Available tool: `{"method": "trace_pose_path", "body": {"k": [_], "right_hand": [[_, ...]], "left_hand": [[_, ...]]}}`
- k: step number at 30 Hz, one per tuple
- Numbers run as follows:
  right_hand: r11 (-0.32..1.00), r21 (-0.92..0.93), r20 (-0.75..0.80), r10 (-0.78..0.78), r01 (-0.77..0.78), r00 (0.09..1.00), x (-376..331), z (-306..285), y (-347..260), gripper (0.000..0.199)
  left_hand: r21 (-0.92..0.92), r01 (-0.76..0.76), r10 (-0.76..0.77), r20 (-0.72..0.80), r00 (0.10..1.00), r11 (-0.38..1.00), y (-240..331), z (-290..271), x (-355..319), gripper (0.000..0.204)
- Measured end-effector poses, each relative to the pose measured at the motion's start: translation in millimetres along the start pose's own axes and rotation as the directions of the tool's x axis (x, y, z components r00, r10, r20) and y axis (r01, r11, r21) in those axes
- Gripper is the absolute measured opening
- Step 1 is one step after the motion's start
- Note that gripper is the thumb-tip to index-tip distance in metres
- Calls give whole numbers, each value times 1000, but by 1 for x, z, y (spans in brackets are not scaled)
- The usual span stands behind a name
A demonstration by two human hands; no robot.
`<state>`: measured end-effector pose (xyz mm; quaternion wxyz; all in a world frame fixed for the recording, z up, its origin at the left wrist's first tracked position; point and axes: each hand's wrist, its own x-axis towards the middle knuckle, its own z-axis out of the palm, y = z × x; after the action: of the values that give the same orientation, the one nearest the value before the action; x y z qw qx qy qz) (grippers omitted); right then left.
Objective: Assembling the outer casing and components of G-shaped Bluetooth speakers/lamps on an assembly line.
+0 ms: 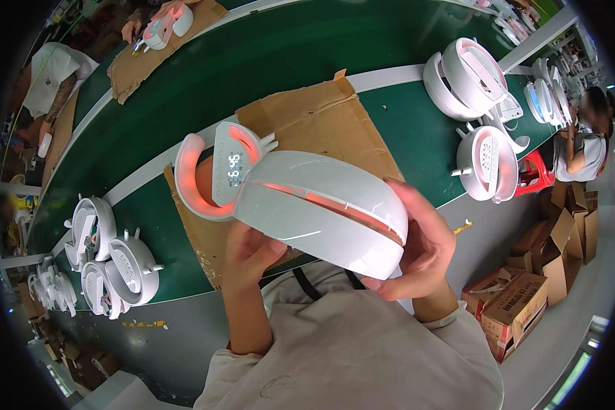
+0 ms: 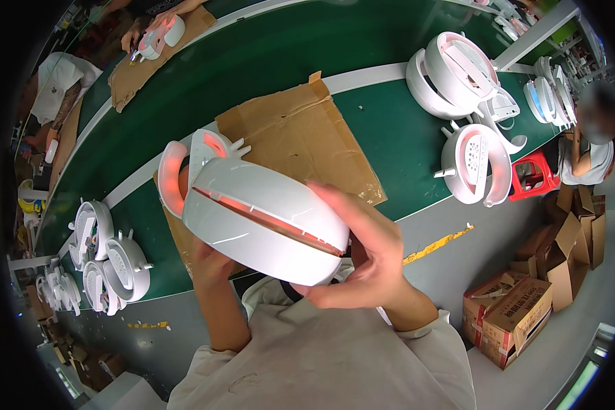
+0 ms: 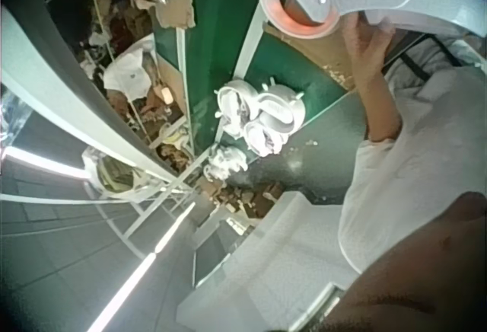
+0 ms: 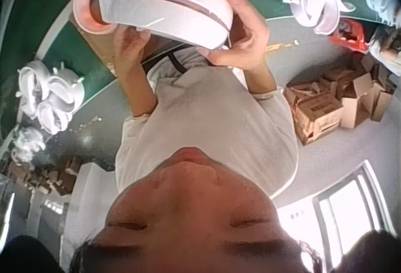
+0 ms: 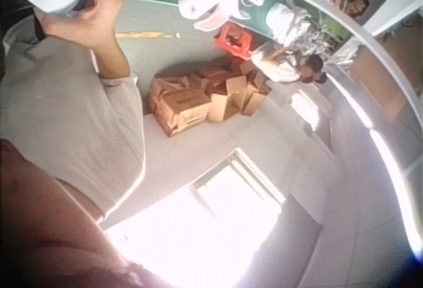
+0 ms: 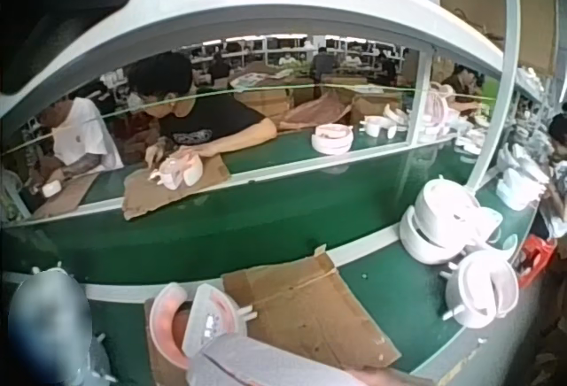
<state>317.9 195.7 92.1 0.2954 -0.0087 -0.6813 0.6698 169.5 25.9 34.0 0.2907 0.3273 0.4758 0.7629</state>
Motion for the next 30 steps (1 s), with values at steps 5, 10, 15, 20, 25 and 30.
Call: {"method": "trace_pose_path", "body": {"k": [5,10,15,20,25,30], "right_hand": [[988,138,-66,75,-65,995,4,-1,7,85],[830,491,-102,358,-266,928,5,-4,27,75],[707,621,-111,507,-338,855,6,-4,35,62],[681,637,-108,544,-362,832,2,-4,36,59],[686,639,-108,528,-348,843,1,-3,36,59],[709,626,-102,489,-326,866,-1,-6,42,67]], "left_hand": [[3,72,-71,-116,991,997,-9,0,-11,54],[245,123,-54,-270,961,962,15,10,-9,53],[213,135,-73,-277,958,968,22,11,-12,52],[225,140,-83,-243,966,964,24,11,-14,51],[214,144,-89,-250,964,966,24,12,-16,47],[215,134,-80,-242,967,968,23,12,-14,44]]}}
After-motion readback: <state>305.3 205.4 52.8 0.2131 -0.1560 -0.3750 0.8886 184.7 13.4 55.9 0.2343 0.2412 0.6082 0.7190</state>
